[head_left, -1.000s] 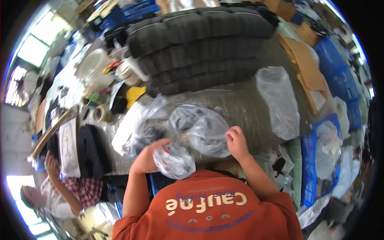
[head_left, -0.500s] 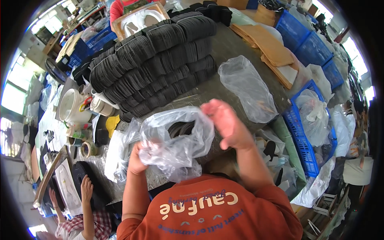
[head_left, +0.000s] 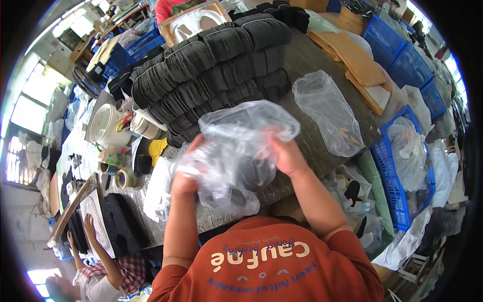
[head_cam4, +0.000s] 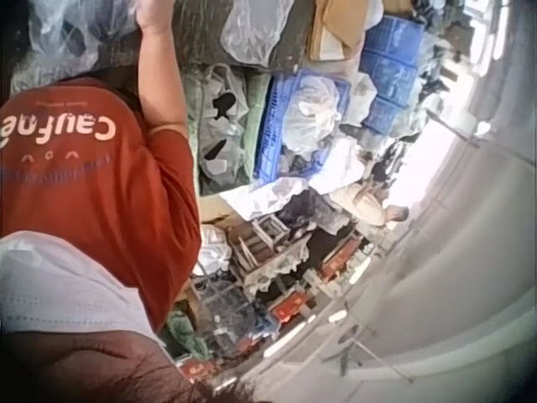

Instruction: Gathering Various shoe parts from bins and putting them into plastic bags.

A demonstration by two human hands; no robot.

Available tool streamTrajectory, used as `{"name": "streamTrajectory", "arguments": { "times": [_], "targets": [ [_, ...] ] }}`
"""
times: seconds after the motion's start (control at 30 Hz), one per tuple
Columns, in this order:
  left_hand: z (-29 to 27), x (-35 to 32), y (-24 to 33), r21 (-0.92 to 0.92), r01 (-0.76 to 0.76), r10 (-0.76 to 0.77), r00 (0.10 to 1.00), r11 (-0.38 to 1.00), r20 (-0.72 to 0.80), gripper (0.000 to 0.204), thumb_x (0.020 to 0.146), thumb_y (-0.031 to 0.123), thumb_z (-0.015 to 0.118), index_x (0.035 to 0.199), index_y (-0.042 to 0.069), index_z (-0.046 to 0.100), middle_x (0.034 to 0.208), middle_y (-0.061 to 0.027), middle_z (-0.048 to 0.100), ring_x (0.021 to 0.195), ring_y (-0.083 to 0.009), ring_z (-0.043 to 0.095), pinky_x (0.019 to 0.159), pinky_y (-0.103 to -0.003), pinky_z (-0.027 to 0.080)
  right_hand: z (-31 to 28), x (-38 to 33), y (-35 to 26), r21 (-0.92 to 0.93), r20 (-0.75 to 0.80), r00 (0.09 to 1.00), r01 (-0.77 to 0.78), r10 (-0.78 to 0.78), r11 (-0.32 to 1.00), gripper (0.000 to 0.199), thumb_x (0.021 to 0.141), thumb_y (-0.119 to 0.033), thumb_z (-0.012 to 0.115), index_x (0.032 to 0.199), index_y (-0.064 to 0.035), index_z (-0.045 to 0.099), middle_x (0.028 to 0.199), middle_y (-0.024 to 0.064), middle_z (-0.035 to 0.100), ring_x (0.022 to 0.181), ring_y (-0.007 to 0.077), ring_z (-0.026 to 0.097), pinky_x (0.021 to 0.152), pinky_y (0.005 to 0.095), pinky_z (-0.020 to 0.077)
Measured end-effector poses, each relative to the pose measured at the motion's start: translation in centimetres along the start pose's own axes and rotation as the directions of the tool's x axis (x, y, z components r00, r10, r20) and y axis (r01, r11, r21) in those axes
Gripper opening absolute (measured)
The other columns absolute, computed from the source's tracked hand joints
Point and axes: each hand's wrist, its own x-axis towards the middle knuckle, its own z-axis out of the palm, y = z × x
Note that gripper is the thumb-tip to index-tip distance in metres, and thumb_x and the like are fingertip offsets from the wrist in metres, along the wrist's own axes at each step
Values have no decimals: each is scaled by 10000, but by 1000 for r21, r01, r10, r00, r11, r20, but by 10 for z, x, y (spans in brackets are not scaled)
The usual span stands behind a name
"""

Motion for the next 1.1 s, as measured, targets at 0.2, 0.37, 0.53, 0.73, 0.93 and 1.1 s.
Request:
{"name": "streamTrajectory", "arguments": {
  "times": [0.2, 0.37, 0.53, 0.73, 0.93, 1.1],
  "targets": [
    [41, 21, -16, 30, -47, 52, 984, 998, -173, 285, 707, -14, 566, 990, 5, 578, 912, -55, 620, 776, -122, 584, 689, -270, 469, 11, -1, 5, -416, 183, 967, 240, -178, 877, 886, 637, -494, 722, 1268, -29, 311, 1232, 77, 385, 1140, 209, 373, 982, 373, 276],
    [53, 19, -23, 281, 49, 0, 986, 959, -170, 240, 718, 53, 555, 957, 27, 570, 856, -59, 615, 752, -128, 585, 662, -266, 464, -24, -22, 36, -878, 421, 906, 392, 51, 274, 1122, 565, -547, 736, 1370, -72, 115, 1403, 87, 189, 1288, 285, 192, 1069, 402, 123],
    [107, 15, -17, 839, -122, 132, 989, 531, 61, 438, 694, 56, 633, 1105, 20, 486, 982, -143, 572, 889, -242, 566, 803, -345, 448, -32, -17, 32, -423, 251, 881, -273, 401, 864, 811, 736, -428, 635, 1350, -75, 240, 1371, 121, 273, 1289, 271, 210, 1073, 395, 115],
    [-13, -37, 29, 811, 550, 455, 680, 201, -575, 731, 657, 248, 734, 1229, -33, 378, 1220, -218, 441, 1099, -315, 463, 911, -378, 386, -9, -28, 15, -638, -88, 918, 245, -386, 730, 402, 780, -155, 555, 1146, -9, 475, 1085, 156, 548, 1048, 279, 509, 943, 422, 351],
    [-65, -64, 11, 602, 309, 64, 854, 736, -516, 334, 773, 138, 616, 1023, -29, 471, 750, -93, 588, 646, -180, 580, 625, -299, 468, -36, -32, -11, -323, -7, 995, -99, 102, 941, 218, 855, -240, 474, 750, -49, 467, 620, -11, 414, 612, 114, 419, 843, 295, 346],
    [56, -28, -5, 591, 106, -52, 993, 800, -107, 205, 823, 68, 537, 999, -23, 487, 766, -84, 586, 653, -183, 580, 595, -297, 465, -5, -15, 23, -863, -174, 983, -183, 62, 471, 488, 737, -217, 652, 1150, -11, 496, 1109, 93, 554, 1005, 198, 518, 868, 316, 403]
  ]
}}
